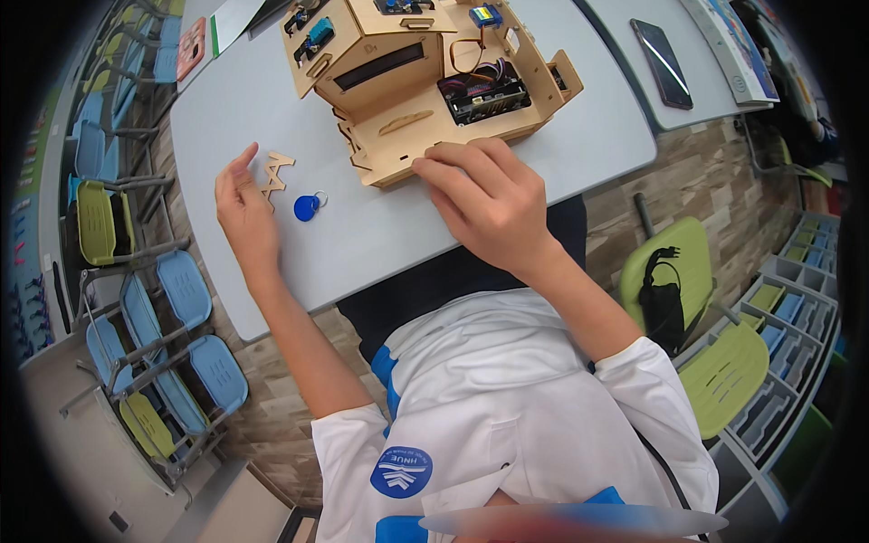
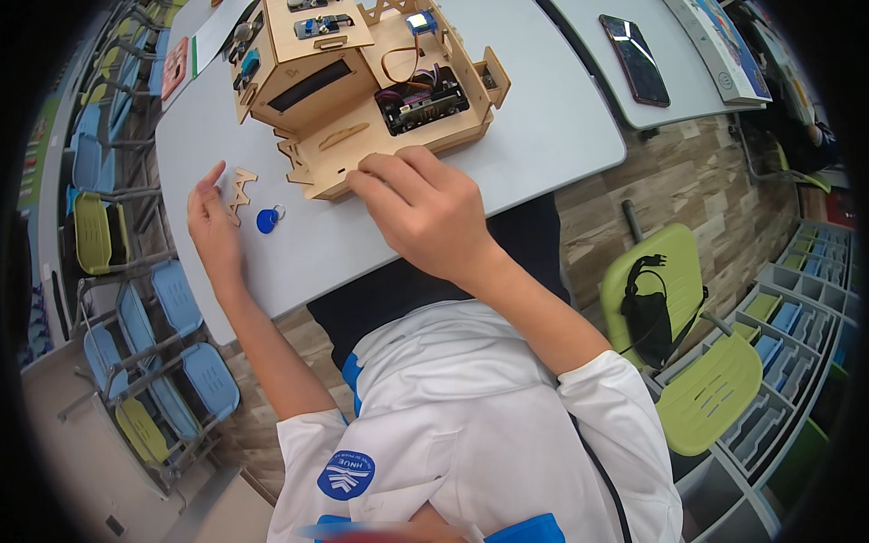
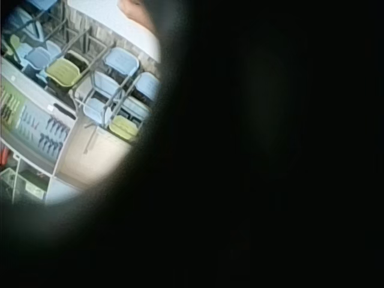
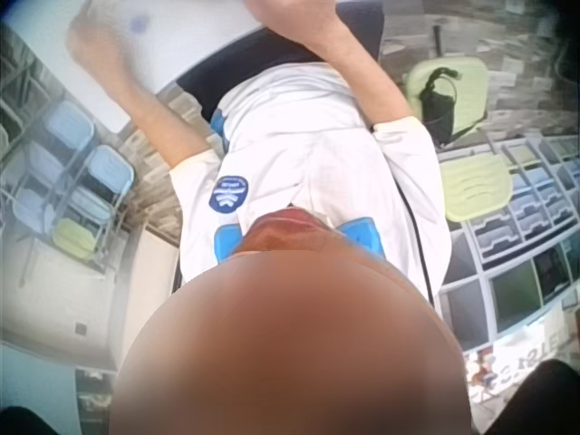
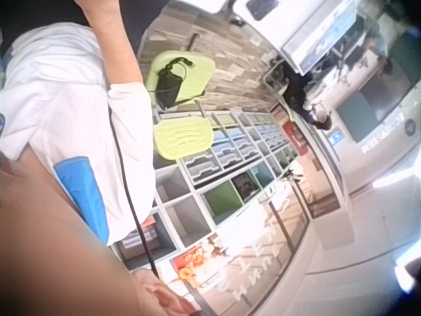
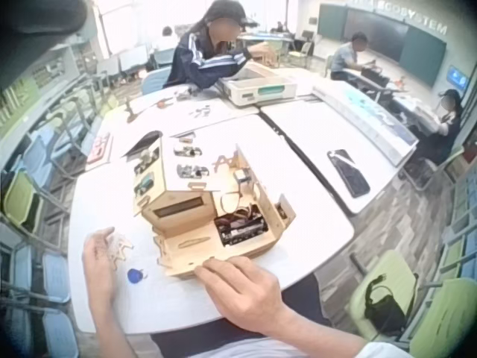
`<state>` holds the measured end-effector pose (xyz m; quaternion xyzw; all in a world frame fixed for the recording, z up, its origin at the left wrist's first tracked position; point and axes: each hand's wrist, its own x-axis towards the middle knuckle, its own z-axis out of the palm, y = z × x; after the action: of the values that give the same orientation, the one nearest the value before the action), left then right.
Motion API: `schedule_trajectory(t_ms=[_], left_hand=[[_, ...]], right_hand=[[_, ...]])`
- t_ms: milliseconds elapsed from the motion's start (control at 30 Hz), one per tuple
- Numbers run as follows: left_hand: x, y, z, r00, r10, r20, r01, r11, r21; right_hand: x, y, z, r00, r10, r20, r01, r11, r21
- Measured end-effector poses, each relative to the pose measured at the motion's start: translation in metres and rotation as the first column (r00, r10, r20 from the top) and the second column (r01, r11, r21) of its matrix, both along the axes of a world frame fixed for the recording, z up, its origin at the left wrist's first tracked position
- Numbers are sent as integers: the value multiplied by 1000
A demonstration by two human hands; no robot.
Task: The person retrieves a wooden electronic kit from a shelf and assembles it at a table. They insert small wooden pieces into slots, attach a blue cap, and connect internal wiring to complete the structure.
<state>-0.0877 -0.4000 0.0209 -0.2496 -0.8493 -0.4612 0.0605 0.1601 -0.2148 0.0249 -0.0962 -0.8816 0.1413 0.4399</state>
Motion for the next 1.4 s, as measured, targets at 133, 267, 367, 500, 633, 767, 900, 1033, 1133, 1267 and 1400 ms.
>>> schedule_trajectory(t_ms=[133,267,367,500,633,767,900,1033,1133,1267,1400], left_hand=[[22,3,28,995,4,98,-12,996,85],[94,42,65,996,-83,-13,83,996,-30],[121,73,71,995,-82,-51,73,984,-162],[120,82,72,980,-91,-175,30,945,-325],[114,80,76,978,-117,-175,48,934,-353],[114,82,81,983,-119,-138,60,927,-371],[119,81,72,969,-103,-223,14,930,-367],[118,80,71,972,-100,-213,20,938,-347],[119,79,71,977,-90,-192,22,943,-333],[118,80,75,983,-88,-159,31,944,-328],[119,84,85,993,-92,-75,63,945,-321]], right_hand=[[-7,-9,-2,1000,15,-27,-14,999,32],[-21,-10,-10,999,25,-37,-25,1000,7],[-21,-5,-11,999,39,-2,-39,999,0],[-21,-3,-14,999,51,2,-51,998,-33],[-21,-1,-11,998,60,-2,-60,996,-72],[-21,-1,-10,998,55,6,-55,995,-79],[-22,-2,-11,998,59,3,-58,994,-88],[-22,-2,-13,999,51,-4,-51,995,-84],[-21,-2,-12,999,53,11,-52,994,-94],[-22,-3,-13,999,53,-1,-53,994,-98],[-21,-2,-13,999,42,17,-40,994,-104]])
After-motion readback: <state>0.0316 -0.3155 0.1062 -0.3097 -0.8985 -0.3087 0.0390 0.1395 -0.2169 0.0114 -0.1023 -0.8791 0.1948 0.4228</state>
